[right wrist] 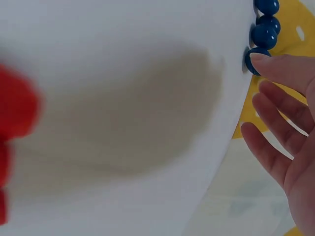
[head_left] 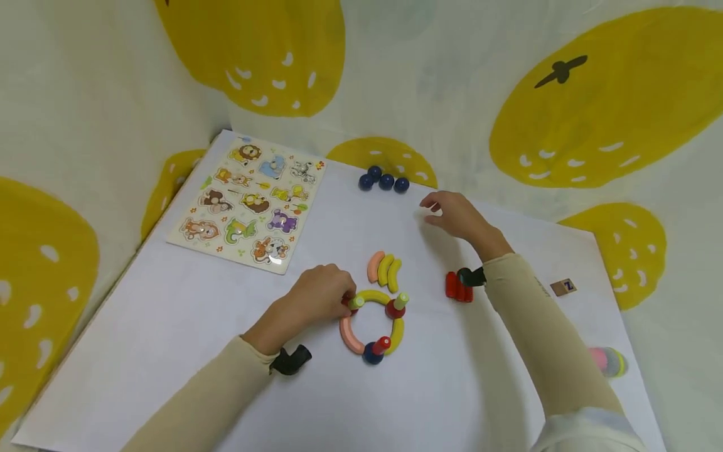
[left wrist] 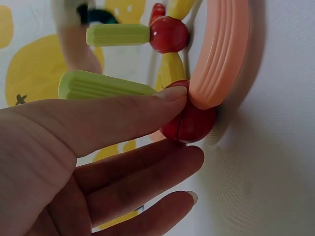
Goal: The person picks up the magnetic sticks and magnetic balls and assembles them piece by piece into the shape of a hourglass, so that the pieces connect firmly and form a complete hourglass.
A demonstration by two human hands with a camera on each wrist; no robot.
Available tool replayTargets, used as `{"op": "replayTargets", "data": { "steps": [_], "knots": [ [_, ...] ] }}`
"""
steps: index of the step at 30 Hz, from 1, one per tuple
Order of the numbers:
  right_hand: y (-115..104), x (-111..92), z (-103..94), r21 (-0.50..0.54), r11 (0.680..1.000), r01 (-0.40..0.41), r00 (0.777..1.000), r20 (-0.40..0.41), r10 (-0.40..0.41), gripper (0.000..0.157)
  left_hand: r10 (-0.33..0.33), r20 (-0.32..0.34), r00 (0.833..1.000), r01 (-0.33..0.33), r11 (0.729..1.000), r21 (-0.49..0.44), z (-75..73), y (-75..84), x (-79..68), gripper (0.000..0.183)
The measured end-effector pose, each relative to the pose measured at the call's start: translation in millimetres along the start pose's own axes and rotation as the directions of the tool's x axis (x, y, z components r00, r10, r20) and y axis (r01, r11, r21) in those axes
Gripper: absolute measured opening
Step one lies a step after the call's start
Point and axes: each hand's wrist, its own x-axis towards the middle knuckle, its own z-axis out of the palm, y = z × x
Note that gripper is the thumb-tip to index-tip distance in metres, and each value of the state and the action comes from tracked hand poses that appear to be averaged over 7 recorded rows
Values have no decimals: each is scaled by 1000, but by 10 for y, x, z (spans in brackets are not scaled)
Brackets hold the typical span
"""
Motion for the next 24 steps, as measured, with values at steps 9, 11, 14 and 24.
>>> {"op": "replayTargets", "data": {
  "steps": [9, 11, 14, 24],
  "knots": [
    [-22, 421, 76, -79, 997, -3, 1000, -5, 2, 58, 21, 8, 1000, -21, 999, -36, 190, 88, -66, 10],
    [-56, 478, 84, -82, 997, -14, 1000, -8, 13, 58, 26, 7, 1000, -26, 999, -31, 197, 102, -63, 11],
    [-132, 568, 91, -100, 994, -34, 999, -19, 33, 56, 34, 1, 999, -34, 999, -15, 174, 107, -61, 11],
    [-320, 762, 128, -93, 992, -86, 992, -103, 76, 44, 47, -26, 999, -47, 999, 11, 28, -21, -16, 9]
  ]
}}
